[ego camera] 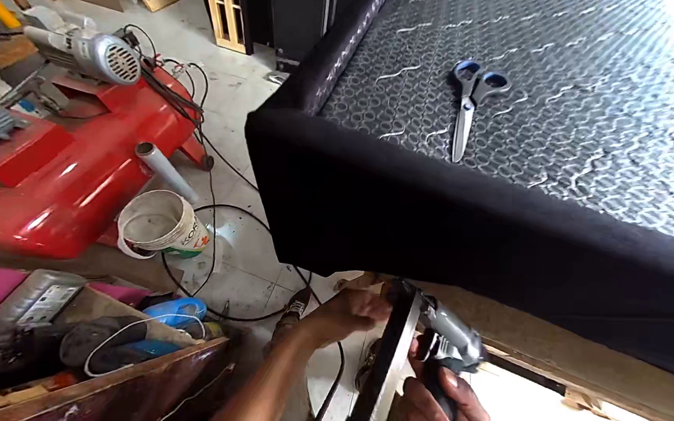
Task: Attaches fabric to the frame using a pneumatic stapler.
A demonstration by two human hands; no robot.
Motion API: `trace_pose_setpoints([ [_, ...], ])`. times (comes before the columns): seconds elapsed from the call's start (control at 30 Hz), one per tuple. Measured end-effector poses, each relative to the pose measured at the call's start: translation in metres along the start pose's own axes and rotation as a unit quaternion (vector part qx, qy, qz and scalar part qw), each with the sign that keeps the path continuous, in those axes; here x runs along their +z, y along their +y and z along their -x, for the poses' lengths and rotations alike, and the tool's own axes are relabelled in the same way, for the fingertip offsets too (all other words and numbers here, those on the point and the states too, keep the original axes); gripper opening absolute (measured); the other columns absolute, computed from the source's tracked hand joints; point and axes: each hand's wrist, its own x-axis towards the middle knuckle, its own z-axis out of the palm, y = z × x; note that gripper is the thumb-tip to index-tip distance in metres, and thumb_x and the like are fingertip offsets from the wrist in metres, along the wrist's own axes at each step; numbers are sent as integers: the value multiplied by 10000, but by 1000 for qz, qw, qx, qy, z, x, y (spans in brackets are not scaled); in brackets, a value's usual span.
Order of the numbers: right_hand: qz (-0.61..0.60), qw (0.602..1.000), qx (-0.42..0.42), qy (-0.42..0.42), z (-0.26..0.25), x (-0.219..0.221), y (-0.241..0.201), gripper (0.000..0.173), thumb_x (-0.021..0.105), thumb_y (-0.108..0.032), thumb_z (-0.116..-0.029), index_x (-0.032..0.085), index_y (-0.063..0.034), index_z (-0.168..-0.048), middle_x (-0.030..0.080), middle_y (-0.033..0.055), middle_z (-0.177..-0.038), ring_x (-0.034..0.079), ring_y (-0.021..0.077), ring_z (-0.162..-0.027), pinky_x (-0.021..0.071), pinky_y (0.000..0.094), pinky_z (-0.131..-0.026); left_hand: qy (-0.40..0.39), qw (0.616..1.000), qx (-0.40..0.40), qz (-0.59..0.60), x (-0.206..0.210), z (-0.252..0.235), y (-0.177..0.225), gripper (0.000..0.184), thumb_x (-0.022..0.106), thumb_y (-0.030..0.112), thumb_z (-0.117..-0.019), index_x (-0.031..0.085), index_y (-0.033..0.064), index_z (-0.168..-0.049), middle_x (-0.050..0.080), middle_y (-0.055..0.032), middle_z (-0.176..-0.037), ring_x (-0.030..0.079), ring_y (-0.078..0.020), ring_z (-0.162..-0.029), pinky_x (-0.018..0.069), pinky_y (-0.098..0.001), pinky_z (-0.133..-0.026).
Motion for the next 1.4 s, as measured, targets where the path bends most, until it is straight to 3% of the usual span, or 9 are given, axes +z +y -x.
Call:
trace_pose_setpoints([
  [0.13, 133, 985, -77, 75, -10, 8, 15, 266, 598, -158, -990, 641, -36, -1221, 693, 234, -1178, 660, 178, -558, 580, 317, -501, 292, 905, 301, -64, -25, 85, 40, 74, 675, 144, -933, 743, 164, -953, 767, -13, -933, 736, -134, -846, 625, -309, -760],
  [0.2, 142, 981, -85, 98, -27, 12, 30, 260, 594, -141, -974, 607, -9, -1197, 698, 259, -1124, 639, 187, -513, 564, 323, -466, 376, 777, 489, -128, -49, 106, 120, 112, 661, 134, -952, 701, 213, -1022, 746, 17, -977, 719, -162, -929, 613, -361, -859],
  [0.27, 137, 981, -83, 113, -44, 16, 44, 253, 592, -121, -964, 574, 3, -1183, 696, 276, -1098, 627, 197, -493, 558, 328, -454, 370, 696, 572, -227, -84, 112, 204, 182, 565, 115, -983, 541, 69, -1158, 687, -83, -1139, 660, -261, -1104, 547, -453, -981],
  [0.37, 127, 978, -101, 134, -54, 19, 58, 236, 584, -103, -954, 549, 17, -1154, 691, 281, -1064, 623, 203, -478, 561, 332, -447, 316, 766, 485, -280, -94, 70, 288, 133, 605, 173, -946, 582, 102, -1057, 679, 6, -1014, 663, -131, -1020, 570, -358, -930],
  [0.47, 138, 973, -102, 155, -56, 22, 62, 217, 563, -94, -952, 546, 14, -1139, 698, 268, -1047, 625, 199, -475, 559, 329, -442, 85, 884, 350, -299, -72, 37, 314, 184, 540, 111, -974, 668, 181, -863, 706, 84, -781, 689, -4, -743, 611, -188, -681],
  [0.83, 80, 986, -100, 103, -46, 36, 54, 221, 598, -84, -950, 592, 19, -1146, 689, 288, -1105, 653, 218, -521, 574, 344, -470, 218, 810, 167, -518, -68, 20, 338, 216, 605, 99, -935, 686, 205, -765, 660, 132, -670, 612, 65, -610, 497, -136, -537],
  [1.0, 111, 978, -111, 140, -51, 44, 61, 176, 552, -58, -947, 583, 41, -1090, 703, 285, -1033, 637, 213, -485, 564, 342, -447, 161, 831, 188, -499, -66, 13, 339, 437, 544, -49, -899, 651, 125, -1285, 691, 71, -1149, 642, 71, -951, 545, -119, -799],
  [1.1, 111, 980, -106, 125, -44, 48, 55, 183, 561, -60, -945, 566, 31, -1103, 695, 263, -1016, 636, 209, -493, 575, 351, -456, 174, 832, 192, -490, -66, 14, 335, 425, 539, -50, -874, 675, 144, -1226, 696, 98, -1105, 636, 87, -924, 535, -109, -771],
  [1.4, 116, 978, -132, 114, -44, 58, 67, 183, 535, -56, -965, 596, 36, -1111, 699, 310, -1075, 654, 223, -509, 569, 342, -468, 143, 851, 198, -465, -82, 7, 337, 646, 494, -34, -887, 478, 112, -1516, 565, 2, -1481, 586, -23, -1262, 529, -215, -1001],
])
